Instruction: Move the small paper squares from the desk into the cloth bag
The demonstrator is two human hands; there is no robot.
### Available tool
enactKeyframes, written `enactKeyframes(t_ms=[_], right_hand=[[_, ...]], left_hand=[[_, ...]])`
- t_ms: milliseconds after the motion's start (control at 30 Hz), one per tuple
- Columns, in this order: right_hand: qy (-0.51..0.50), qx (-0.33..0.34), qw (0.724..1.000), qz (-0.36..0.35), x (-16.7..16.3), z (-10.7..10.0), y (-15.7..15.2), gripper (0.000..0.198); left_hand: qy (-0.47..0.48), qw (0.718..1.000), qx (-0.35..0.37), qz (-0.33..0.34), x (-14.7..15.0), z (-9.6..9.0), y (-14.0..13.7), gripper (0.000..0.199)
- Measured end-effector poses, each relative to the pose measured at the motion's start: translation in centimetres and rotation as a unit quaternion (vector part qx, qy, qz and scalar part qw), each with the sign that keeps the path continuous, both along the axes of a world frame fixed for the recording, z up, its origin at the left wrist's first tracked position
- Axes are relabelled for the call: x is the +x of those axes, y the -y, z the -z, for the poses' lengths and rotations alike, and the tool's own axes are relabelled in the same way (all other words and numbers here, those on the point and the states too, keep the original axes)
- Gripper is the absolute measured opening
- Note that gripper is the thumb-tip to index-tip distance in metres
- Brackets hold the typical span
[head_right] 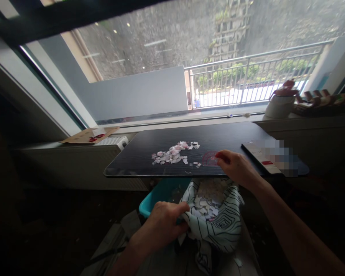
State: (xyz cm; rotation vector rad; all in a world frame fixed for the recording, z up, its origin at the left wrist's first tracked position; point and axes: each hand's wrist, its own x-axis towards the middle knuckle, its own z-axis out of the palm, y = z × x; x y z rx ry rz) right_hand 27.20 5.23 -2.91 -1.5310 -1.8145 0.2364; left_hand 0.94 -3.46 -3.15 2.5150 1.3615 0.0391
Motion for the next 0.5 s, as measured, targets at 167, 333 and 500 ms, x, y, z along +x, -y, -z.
enactKeyframes(t_ms=[167,333,500], right_hand=[[0.025,0.005,0.999,-0.020,-0.87,1.02,-1.11,0.027],[0.029,0.001,0.999,-0.033,-0.75,1.10,-1.10,0.025],[0.023,0.004,1.000,-0.020,-0.50,0.62,-0.74,0.024]], left_hand=[[-0.012,1.000,0.007,0.011,0.02,0.07,0.05,0.015],[-0.017,1.000,0.021,0.012,-0.09,0.06,0.09,0.014],[-0.023,1.000,0.014,0.014,0.15,-0.07,0.08,0.013]])
